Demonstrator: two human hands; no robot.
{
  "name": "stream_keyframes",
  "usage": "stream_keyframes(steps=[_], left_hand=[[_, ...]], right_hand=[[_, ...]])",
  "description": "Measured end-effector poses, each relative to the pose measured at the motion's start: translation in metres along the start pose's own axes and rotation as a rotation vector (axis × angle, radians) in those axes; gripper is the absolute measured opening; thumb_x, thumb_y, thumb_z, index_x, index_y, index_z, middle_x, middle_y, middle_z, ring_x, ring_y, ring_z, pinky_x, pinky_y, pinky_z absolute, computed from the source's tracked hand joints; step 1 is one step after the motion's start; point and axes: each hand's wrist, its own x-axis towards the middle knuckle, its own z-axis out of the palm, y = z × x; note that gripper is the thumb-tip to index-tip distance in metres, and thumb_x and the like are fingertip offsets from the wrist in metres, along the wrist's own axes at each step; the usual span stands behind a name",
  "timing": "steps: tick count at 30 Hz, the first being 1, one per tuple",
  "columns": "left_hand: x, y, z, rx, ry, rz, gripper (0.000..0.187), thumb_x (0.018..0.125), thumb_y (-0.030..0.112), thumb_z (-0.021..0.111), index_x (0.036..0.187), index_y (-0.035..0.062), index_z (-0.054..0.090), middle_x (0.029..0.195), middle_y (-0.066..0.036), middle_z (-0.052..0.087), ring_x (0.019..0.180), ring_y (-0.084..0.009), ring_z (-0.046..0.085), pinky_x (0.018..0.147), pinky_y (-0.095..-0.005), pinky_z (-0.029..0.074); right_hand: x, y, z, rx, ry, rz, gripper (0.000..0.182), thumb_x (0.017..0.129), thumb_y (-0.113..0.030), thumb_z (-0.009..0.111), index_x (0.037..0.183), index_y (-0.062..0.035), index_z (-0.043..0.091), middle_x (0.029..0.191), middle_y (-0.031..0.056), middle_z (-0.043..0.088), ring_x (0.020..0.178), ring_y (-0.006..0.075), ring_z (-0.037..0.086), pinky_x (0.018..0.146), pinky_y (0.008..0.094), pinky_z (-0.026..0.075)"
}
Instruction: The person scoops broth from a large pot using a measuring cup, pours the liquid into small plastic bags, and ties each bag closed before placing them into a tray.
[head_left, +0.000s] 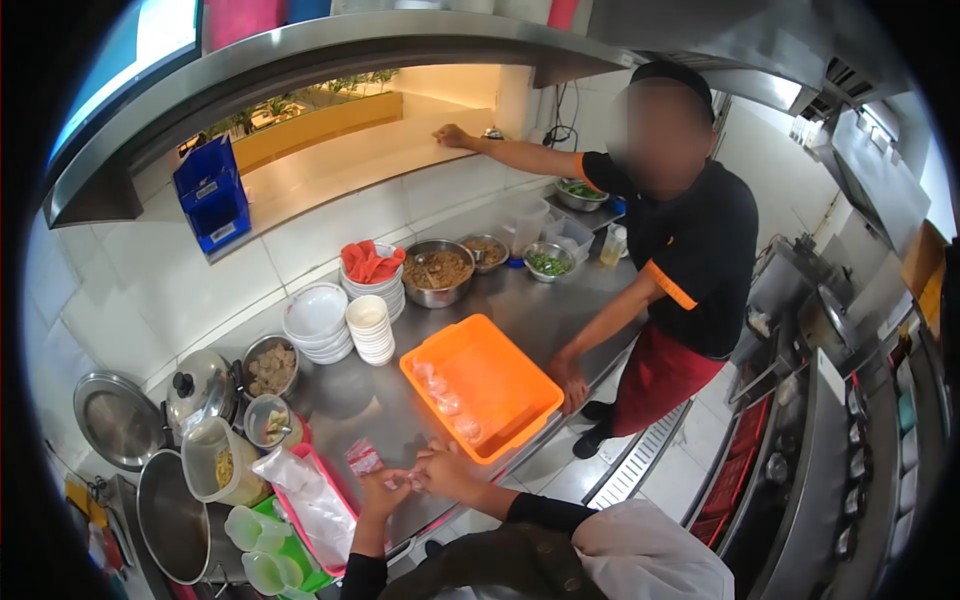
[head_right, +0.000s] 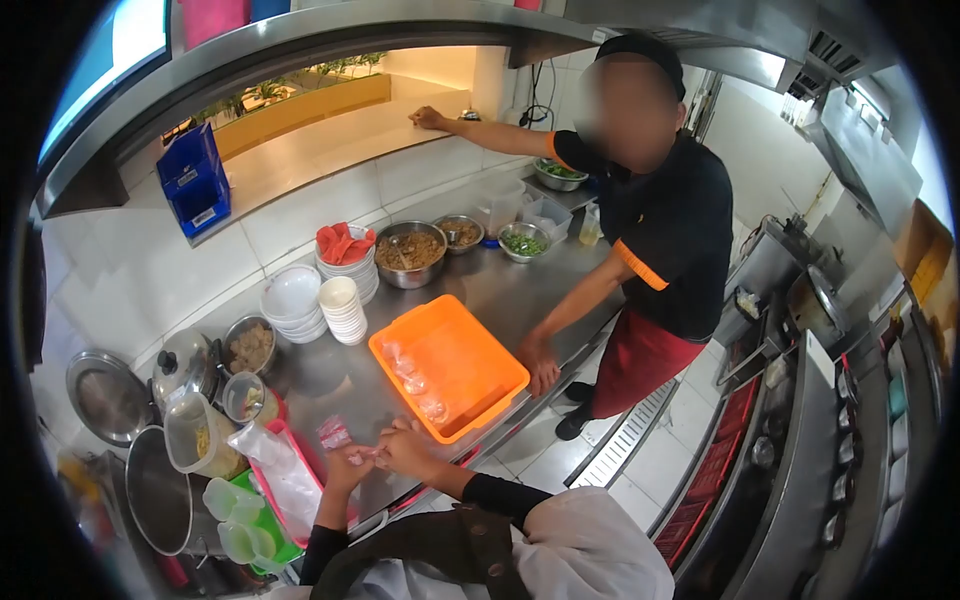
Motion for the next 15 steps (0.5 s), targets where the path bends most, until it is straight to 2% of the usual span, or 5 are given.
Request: stream_keyframes(steps=[4,8,9,11,15], left_hand=[[0.003,-0.006,0.002,0.006,-0.074,-0.112,0.016,0.064,0.018,0.075,0.079,0.0153,0.075,0.063,-0.003,0.061,0.061,-0.0170,0.057,0.062,-0.0324,0.042],[0.010,-0.009,0.008,0.078,-0.121,-0.014,0.018,0.064,0.030,0.076,0.076,0.0171,0.072,0.069,-0.003,0.064,0.076,-0.0216,0.059,0.082,-0.0416,0.034],[0.009,0.002,0.006,0.332,-0.002,0.100,0.018,0.066,0.029,0.076,0.077,0.0157,0.071,0.072,-0.005,0.064,0.077,-0.0238,0.059,0.077,-0.0419,0.038],[0.008,-0.025,0.022,0.107,0.063,0.097,0.017,0.070,0.024,0.072,0.081,0.0116,0.067,0.071,-0.009,0.061,0.077,-0.0294,0.057,0.068,-0.0424,0.044],[0.004,-0.014,0.017,0.189,0.002,-0.078,0.011,0.074,0.023,0.068,0.082,0.0157,0.068,0.079,-0.002,0.065,0.084,-0.0202,0.058,0.081,-0.0466,0.031]], right_hand=[[-0.002,0.004,-0.004,-0.003,0.000,-0.045,0.009,0.077,-0.023,0.067,0.077,-0.0141,0.069,0.084,-0.0007,0.059,0.100,0.0229,0.048,0.082,0.0450,0.030],[-0.001,0.014,0.006,-0.065,0.016,-0.131,0.012,0.075,-0.026,0.068,0.077,-0.0140,0.068,0.082,0.0023,0.059,0.098,0.0266,0.050,0.082,0.0484,0.036],[-0.001,0.018,0.010,-0.100,0.032,-0.178,0.014,0.073,-0.027,0.069,0.076,-0.0139,0.068,0.081,0.0039,0.059,0.094,0.0283,0.053,0.080,0.0486,0.039],[0.003,0.036,0.027,0.004,0.099,-0.229,0.008,0.070,-0.020,0.069,0.073,-0.0121,0.068,0.075,0.0070,0.059,0.084,0.0289,0.054,0.078,0.0455,0.042],[0.009,0.023,0.025,0.120,0.083,-0.019,0.005,0.069,-0.015,0.070,0.072,-0.0115,0.068,0.074,-0.0001,0.060,0.082,0.0237,0.053,0.074,0.0408,0.034]])
